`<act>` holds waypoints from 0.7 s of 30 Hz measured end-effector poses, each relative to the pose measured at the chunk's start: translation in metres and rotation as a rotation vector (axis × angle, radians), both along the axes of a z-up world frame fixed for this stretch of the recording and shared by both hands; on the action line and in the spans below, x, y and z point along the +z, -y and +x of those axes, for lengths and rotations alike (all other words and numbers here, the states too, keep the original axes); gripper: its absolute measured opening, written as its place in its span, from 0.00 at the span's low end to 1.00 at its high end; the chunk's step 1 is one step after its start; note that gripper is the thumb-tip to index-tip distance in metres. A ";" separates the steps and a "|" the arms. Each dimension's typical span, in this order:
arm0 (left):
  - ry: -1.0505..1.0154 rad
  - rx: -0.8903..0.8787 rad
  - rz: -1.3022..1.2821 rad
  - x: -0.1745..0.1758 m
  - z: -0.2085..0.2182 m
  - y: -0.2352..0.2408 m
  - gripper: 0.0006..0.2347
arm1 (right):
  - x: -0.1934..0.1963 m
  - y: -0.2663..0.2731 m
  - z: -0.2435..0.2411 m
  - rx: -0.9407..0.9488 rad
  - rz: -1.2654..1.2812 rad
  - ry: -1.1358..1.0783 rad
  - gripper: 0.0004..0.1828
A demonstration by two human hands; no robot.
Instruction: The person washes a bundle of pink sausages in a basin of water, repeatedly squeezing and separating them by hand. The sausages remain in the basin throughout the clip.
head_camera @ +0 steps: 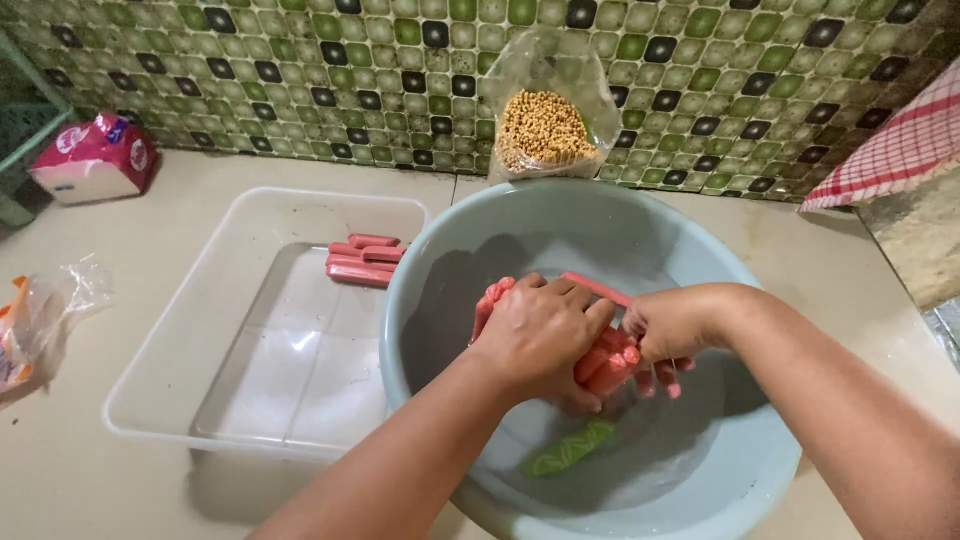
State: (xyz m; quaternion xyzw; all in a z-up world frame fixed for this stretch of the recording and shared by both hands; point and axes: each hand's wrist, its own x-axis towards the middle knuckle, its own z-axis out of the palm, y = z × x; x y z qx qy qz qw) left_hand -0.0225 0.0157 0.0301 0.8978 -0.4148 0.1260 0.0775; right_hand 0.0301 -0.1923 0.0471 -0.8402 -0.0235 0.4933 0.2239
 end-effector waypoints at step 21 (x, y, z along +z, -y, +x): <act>0.058 -0.028 -0.101 -0.009 0.005 -0.003 0.37 | -0.029 -0.001 -0.017 0.307 -0.352 0.545 0.06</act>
